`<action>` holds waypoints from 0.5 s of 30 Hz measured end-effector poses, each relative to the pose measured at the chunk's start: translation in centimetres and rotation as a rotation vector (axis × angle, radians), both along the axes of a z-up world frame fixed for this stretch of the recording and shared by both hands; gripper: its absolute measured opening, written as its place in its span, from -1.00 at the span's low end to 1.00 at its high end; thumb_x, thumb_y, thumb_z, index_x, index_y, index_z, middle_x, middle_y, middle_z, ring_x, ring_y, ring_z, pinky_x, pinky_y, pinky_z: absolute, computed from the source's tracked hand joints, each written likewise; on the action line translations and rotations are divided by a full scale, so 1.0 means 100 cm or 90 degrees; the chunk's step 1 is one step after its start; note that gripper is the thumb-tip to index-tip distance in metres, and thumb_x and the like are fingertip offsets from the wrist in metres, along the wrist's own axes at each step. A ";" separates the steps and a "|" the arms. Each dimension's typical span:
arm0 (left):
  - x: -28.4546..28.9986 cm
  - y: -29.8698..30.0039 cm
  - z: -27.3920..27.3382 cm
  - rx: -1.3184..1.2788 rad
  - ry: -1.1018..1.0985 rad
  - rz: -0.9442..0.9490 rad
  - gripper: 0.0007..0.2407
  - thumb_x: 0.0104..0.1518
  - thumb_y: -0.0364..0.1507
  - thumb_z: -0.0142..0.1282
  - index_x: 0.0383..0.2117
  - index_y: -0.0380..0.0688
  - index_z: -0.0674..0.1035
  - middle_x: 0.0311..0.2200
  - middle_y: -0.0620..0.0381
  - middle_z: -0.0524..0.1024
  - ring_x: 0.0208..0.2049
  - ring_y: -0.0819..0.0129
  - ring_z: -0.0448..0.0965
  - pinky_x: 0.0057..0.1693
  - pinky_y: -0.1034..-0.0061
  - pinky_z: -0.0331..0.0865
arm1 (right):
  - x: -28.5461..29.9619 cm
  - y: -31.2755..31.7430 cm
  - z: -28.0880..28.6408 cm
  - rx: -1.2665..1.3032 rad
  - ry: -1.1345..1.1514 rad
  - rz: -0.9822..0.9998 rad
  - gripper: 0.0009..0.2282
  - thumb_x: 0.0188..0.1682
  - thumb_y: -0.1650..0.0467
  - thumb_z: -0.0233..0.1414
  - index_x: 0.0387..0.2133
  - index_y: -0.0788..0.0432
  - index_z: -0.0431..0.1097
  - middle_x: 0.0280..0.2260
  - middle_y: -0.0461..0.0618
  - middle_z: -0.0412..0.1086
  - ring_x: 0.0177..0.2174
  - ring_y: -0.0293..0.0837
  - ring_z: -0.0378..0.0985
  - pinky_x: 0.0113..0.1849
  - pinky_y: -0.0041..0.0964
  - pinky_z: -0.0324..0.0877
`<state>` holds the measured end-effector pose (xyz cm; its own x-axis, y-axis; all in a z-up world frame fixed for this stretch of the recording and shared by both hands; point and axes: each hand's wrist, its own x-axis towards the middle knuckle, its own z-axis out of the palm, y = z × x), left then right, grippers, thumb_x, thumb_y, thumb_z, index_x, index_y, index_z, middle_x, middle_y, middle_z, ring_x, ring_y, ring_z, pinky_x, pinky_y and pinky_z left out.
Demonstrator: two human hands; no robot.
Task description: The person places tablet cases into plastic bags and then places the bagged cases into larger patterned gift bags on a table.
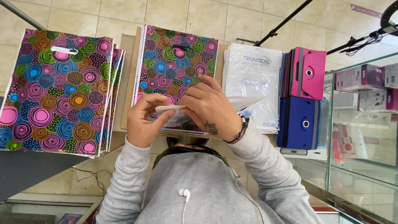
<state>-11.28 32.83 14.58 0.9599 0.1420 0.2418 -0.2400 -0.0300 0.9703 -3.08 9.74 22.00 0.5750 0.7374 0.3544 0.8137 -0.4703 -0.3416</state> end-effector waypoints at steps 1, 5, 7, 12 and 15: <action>0.001 0.001 -0.002 0.000 0.001 -0.001 -0.67 0.23 -0.61 0.56 0.08 -0.26 0.68 -0.19 -0.12 0.81 -0.05 0.16 0.85 0.11 0.21 0.71 | 0.000 0.001 -0.001 0.000 0.001 -0.001 -0.85 0.20 0.28 0.30 -0.26 0.07 0.59 -0.28 -0.07 0.58 -0.12 0.03 0.70 0.39 0.28 0.26; 0.006 0.002 -0.004 -0.017 0.039 0.010 -0.57 0.18 -0.59 0.62 0.15 -0.23 0.64 -0.21 -0.09 0.80 -0.10 0.17 0.86 0.08 0.27 0.73 | 0.003 0.003 -0.001 0.005 0.018 0.002 -0.85 0.22 0.28 0.28 -0.23 0.07 0.55 -0.30 -0.05 0.54 -0.12 0.03 0.70 0.39 0.26 0.28; 0.006 0.001 0.000 -0.030 0.051 0.008 -0.53 0.16 -0.58 0.63 0.19 -0.21 0.61 -0.21 -0.08 0.79 -0.10 0.20 0.86 0.08 0.29 0.73 | 0.003 0.003 -0.002 0.007 0.023 0.002 -0.85 0.24 0.28 0.26 -0.23 0.07 0.54 -0.30 -0.05 0.54 -0.13 0.04 0.71 0.38 0.25 0.29; 0.012 -0.004 0.010 -0.029 0.053 0.003 -0.49 0.08 -0.60 0.67 0.18 -0.24 0.66 -0.30 0.02 0.81 -0.04 0.21 0.88 0.16 0.31 0.73 | 0.004 0.003 0.001 -0.006 0.028 0.009 -0.88 0.21 0.31 0.29 -0.16 0.07 0.57 -0.26 -0.03 0.54 -0.10 0.06 0.72 0.39 0.30 0.27; 0.016 -0.005 0.013 -0.022 0.035 0.002 -0.52 0.06 -0.61 0.68 0.14 -0.24 0.72 -0.35 0.02 0.81 -0.09 0.23 0.89 0.13 0.32 0.73 | 0.006 0.006 -0.006 0.021 0.017 0.011 -0.91 0.20 0.36 0.30 -0.23 0.07 0.56 -0.32 -0.05 0.52 -0.15 0.05 0.71 0.37 0.24 0.29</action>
<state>-9.69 32.36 15.85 0.9712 0.1518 0.1838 -0.1863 0.0025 0.9825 -2.49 10.35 21.37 0.5715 0.7354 0.3641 0.8123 -0.4438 -0.3785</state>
